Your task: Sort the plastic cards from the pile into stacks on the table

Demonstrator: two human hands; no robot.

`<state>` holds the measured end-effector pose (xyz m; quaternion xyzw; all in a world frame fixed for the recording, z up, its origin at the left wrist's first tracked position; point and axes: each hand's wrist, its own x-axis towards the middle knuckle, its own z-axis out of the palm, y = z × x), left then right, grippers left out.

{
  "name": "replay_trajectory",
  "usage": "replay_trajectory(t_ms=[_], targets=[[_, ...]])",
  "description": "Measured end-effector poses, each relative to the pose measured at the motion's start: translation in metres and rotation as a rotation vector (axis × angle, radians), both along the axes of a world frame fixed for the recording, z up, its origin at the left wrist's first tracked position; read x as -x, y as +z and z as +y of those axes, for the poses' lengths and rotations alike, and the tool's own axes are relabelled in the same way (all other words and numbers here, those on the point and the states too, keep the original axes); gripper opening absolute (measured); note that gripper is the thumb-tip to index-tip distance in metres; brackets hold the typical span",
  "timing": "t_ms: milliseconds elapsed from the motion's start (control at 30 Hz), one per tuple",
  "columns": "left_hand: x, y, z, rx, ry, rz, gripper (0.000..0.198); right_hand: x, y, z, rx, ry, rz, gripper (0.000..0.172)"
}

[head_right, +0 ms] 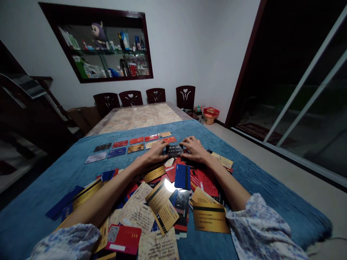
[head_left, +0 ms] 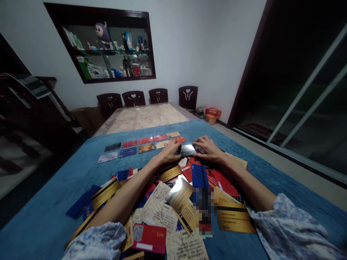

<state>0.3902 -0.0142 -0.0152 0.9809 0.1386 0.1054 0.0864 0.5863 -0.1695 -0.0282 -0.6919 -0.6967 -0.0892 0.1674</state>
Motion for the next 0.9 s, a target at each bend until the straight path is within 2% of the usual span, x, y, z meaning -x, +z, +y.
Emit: replay_trajectory(t_ms=[200, 567, 900], targets=[[0.002, 0.007, 0.001, -0.008, -0.001, 0.037, 0.037, 0.000, -0.001, 0.003, -0.008, 0.019, 0.020, 0.048], [0.013, 0.015, 0.004, -0.045, 0.015, 0.081, 0.033, 0.010, 0.013, 0.011, 0.093, 0.039, 0.013, 0.047], [0.040, 0.026, 0.005, -0.017, 0.066, 0.094, 0.036, 0.038, 0.038, 0.026, 0.222, 0.030, -0.094, 0.046]])
